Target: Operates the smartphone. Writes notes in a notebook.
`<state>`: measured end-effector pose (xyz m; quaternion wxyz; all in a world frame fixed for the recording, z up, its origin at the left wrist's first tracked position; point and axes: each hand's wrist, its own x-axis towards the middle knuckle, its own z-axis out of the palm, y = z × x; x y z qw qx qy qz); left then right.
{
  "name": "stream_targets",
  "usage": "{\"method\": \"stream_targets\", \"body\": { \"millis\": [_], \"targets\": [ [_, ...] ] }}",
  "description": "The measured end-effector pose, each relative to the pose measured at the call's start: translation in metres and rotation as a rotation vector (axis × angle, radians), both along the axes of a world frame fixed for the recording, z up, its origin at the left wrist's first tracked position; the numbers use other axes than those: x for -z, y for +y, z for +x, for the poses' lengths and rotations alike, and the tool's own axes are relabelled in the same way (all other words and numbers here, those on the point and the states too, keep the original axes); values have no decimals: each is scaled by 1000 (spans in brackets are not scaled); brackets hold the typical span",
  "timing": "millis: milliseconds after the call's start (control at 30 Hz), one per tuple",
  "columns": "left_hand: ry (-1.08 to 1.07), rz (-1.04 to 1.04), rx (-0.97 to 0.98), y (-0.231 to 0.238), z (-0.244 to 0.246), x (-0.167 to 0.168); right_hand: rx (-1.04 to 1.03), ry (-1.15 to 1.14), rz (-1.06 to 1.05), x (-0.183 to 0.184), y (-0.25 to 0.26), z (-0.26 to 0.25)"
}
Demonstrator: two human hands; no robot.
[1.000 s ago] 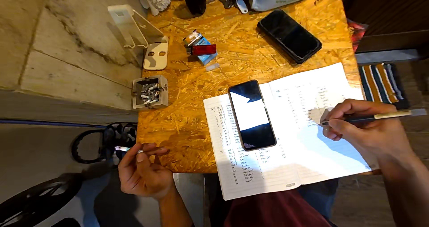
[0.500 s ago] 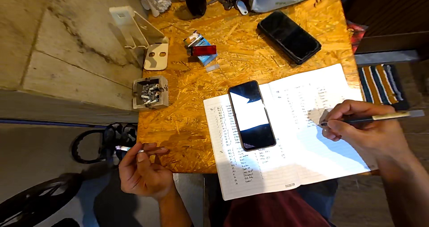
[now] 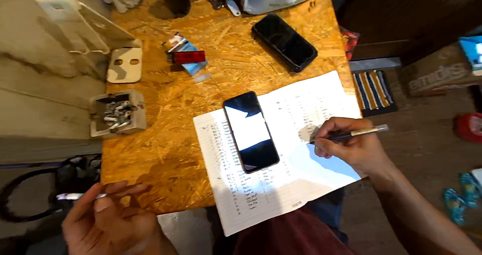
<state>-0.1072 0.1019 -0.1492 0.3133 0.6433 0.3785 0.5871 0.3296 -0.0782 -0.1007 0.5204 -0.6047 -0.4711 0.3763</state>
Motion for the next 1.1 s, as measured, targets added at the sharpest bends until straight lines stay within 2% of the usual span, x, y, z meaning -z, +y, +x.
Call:
{"method": "stream_targets", "body": {
  "millis": [367, 1100],
  "targets": [
    [7, -25, -62, -4, 17, -16, 0, -33, -1, 0, 2, -3],
    [8, -19, -47, -1, 9, -9, 10, -64, 3, 2, 2, -2]
  ]
}}
